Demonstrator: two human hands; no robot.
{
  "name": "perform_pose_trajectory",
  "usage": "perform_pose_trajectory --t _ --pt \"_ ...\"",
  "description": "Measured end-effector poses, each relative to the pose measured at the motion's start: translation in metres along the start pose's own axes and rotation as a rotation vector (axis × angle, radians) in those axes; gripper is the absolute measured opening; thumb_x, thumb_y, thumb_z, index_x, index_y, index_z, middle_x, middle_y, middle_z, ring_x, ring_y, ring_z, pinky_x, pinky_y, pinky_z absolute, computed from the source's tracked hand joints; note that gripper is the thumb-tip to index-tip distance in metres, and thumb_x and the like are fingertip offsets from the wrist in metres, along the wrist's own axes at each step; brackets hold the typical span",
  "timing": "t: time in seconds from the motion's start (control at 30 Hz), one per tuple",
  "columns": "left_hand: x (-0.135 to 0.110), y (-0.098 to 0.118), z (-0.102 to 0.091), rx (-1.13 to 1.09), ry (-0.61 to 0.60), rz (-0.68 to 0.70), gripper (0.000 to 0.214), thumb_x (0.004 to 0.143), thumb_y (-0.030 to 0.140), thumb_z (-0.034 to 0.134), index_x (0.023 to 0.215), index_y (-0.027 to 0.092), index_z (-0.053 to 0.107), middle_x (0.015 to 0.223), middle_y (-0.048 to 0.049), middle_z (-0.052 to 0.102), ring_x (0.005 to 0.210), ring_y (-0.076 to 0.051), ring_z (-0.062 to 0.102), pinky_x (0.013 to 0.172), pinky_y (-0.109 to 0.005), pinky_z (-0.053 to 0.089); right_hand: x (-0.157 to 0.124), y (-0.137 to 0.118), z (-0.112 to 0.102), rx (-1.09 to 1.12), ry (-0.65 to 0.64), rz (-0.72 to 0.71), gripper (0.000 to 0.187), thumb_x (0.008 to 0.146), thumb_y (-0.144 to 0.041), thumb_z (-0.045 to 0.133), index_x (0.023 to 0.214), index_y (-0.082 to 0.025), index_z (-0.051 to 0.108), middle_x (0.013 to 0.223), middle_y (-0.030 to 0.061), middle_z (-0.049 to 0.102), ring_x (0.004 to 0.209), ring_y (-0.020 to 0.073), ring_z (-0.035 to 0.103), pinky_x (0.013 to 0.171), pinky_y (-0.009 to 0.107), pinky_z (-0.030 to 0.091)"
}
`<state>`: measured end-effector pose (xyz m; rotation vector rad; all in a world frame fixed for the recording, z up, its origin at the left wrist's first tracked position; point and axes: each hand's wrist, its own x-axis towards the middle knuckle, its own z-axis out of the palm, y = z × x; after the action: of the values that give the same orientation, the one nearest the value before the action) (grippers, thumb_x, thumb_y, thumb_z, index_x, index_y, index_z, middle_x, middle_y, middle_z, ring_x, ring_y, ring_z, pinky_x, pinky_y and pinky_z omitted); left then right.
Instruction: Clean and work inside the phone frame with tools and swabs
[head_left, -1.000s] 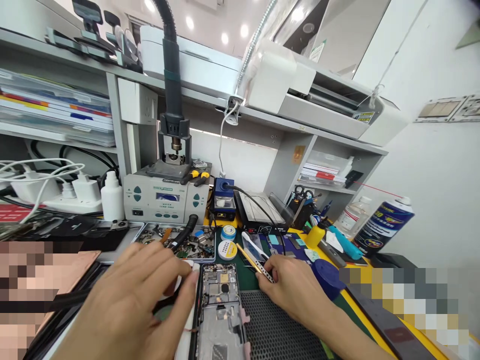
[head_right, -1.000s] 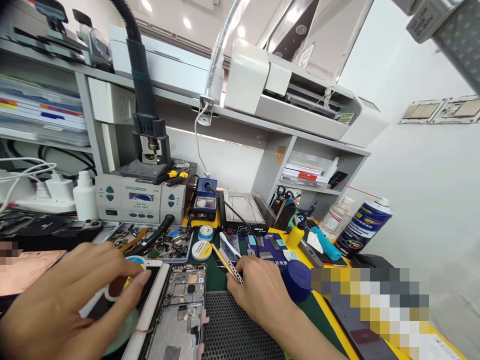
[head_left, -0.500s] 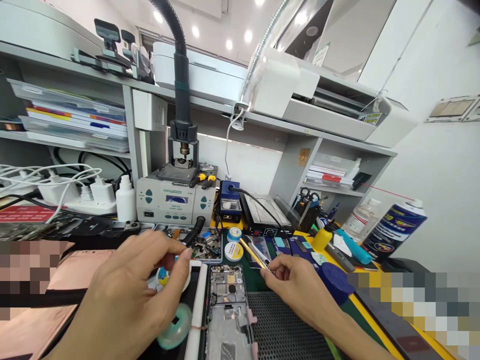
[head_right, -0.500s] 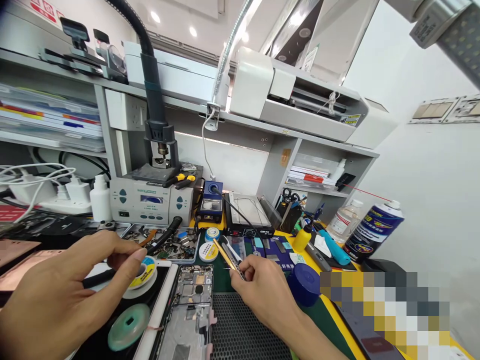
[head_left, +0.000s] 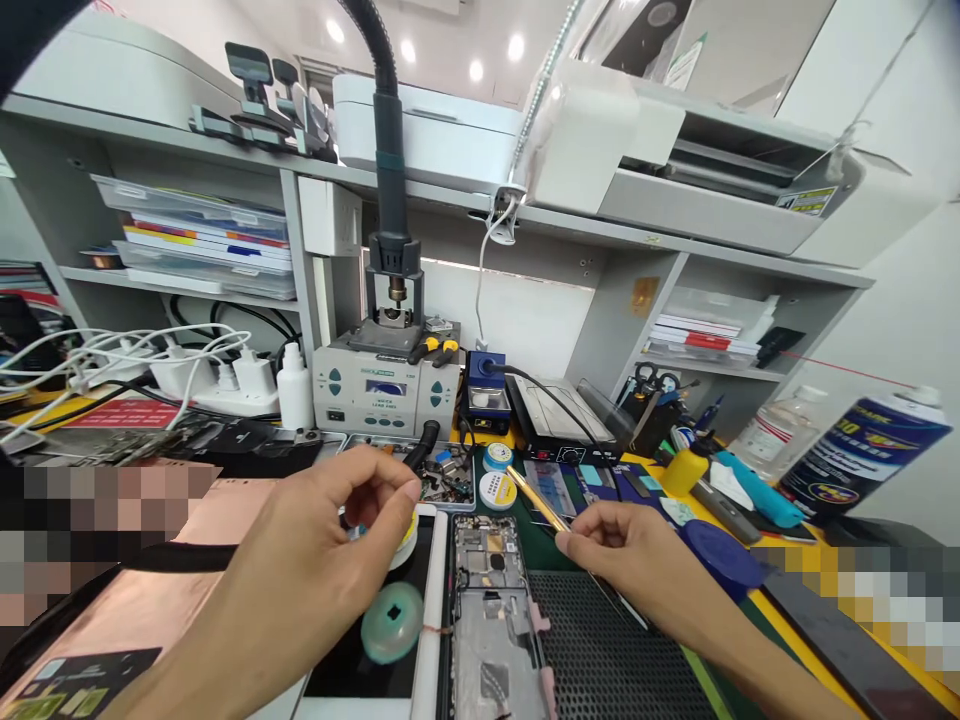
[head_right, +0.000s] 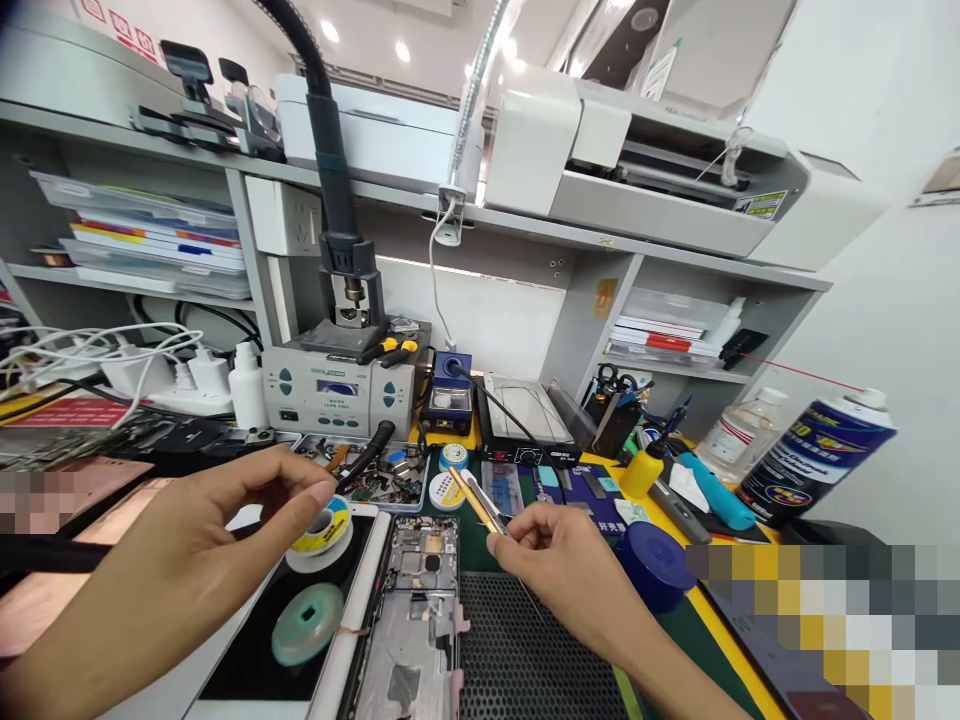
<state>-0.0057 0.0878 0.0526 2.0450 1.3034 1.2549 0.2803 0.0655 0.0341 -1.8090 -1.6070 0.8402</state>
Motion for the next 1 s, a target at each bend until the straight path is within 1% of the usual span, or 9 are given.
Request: perform_pose_trajectory --t 0.17,0.27,0.37,0.47,0.57,0.67,0.77,0.93,1.0 --pt "-0.001 -0.001 -0.003 -0.019 -0.025 -0.047 0.024 0.09 0.046 0.06 0.078 0.026 0.066 0.067 0.0049 0.063 0.06 -0.015 0.056 0.052 -0.024 0.043 0.0 0.0 0.001 0.051 -0.008 0.007 0.028 0.08 -0.041 0.07 0.067 -0.02 0.058 0.057 -0.0051 0.046 0.05 0.0107 0.035 0.049 0.025 0.025" --pt "-0.004 0.0 -0.002 -0.039 -0.116 -0.065 0.028 0.091 0.05 0.058 0.078 0.027 0.066 0.067 0.0038 0.062 0.062 -0.016 0.056 0.053 -0.026 0.042 0.0 0.0 0.001 0.07 -0.01 -0.002 0.03 0.079 -0.043 0.072 0.066 -0.02 0.058 0.057 -0.0044 0.048 0.05 0.0107 0.036 0.049 0.025 0.027" --pt "-0.008 0.001 0.001 -0.06 -0.219 -0.064 0.026 0.095 0.047 0.056 0.081 0.027 0.067 0.067 0.0047 0.062 0.063 -0.016 0.057 0.055 -0.027 0.042 -0.001 -0.001 0.001 0.093 -0.019 -0.018 0.03 0.08 -0.044 0.071 0.068 -0.02 0.059 0.058 -0.0043 0.049 0.051 0.0104 0.035 0.05 0.025 0.027" --pt "-0.012 0.002 0.005 -0.053 -0.284 -0.05 0.024 0.097 0.045 0.054 0.083 0.029 0.065 0.069 0.0054 0.059 0.065 -0.016 0.055 0.058 -0.029 0.042 -0.003 -0.002 0.002 0.123 -0.036 -0.036 0.029 0.081 -0.044 0.07 0.071 -0.02 0.059 0.06 -0.0043 0.05 0.052 0.0104 0.037 0.05 0.025 0.027" --pt "-0.013 0.001 0.007 -0.03 -0.295 -0.029 0.023 0.097 0.043 0.053 0.083 0.029 0.064 0.069 0.0051 0.058 0.063 -0.016 0.053 0.056 -0.03 0.041 -0.005 -0.002 0.002 0.152 -0.046 -0.049 0.03 0.081 -0.047 0.07 0.073 -0.02 0.059 0.063 -0.0032 0.053 0.055 0.0112 0.041 0.051 0.025 0.03" --pt "-0.014 0.001 0.008 -0.031 -0.288 -0.019 0.023 0.097 0.043 0.052 0.083 0.029 0.065 0.069 0.0048 0.059 0.063 -0.016 0.054 0.056 -0.03 0.041 -0.005 0.0 0.003 0.174 -0.051 -0.051 0.03 0.083 -0.048 0.069 0.077 -0.02 0.059 0.067 -0.0014 0.059 0.057 0.0119 0.046 0.052 0.024 0.033" --pt "-0.015 0.0 0.009 -0.039 -0.307 -0.024 0.024 0.098 0.042 0.051 0.082 0.029 0.064 0.069 0.0049 0.06 0.063 -0.016 0.054 0.056 -0.03 0.04 -0.005 0.003 0.004 0.183 -0.066 -0.045 0.029 0.083 -0.047 0.07 0.08 -0.02 0.06 0.069 0.0005 0.064 0.058 0.0128 0.05 0.051 0.024 0.035" --pt "-0.015 0.001 0.01 -0.044 -0.347 -0.036 0.027 0.1 0.041 0.049 0.081 0.029 0.063 0.071 0.006 0.06 0.066 -0.016 0.053 0.059 -0.03 0.04 -0.005 0.007 0.005 0.191 -0.09 -0.052 0.025 0.086 -0.042 0.069 0.083 -0.021 0.057 0.068 0.0002 0.065 0.057 0.0124 0.05 0.049 0.023 0.036" --pt "-0.015 0.003 0.009 -0.039 -0.347 -0.024 0.026 0.101 0.041 0.048 0.082 0.029 0.062 0.071 0.0061 0.059 0.066 -0.016 0.053 0.059 -0.03 0.04 -0.005 0.008 0.006 0.142 -0.09 -0.049 0.023 0.088 -0.041 0.066 0.084 -0.022 0.053 0.066 -0.0008 0.064 0.053 0.0114 0.046 0.046 0.022 0.035"
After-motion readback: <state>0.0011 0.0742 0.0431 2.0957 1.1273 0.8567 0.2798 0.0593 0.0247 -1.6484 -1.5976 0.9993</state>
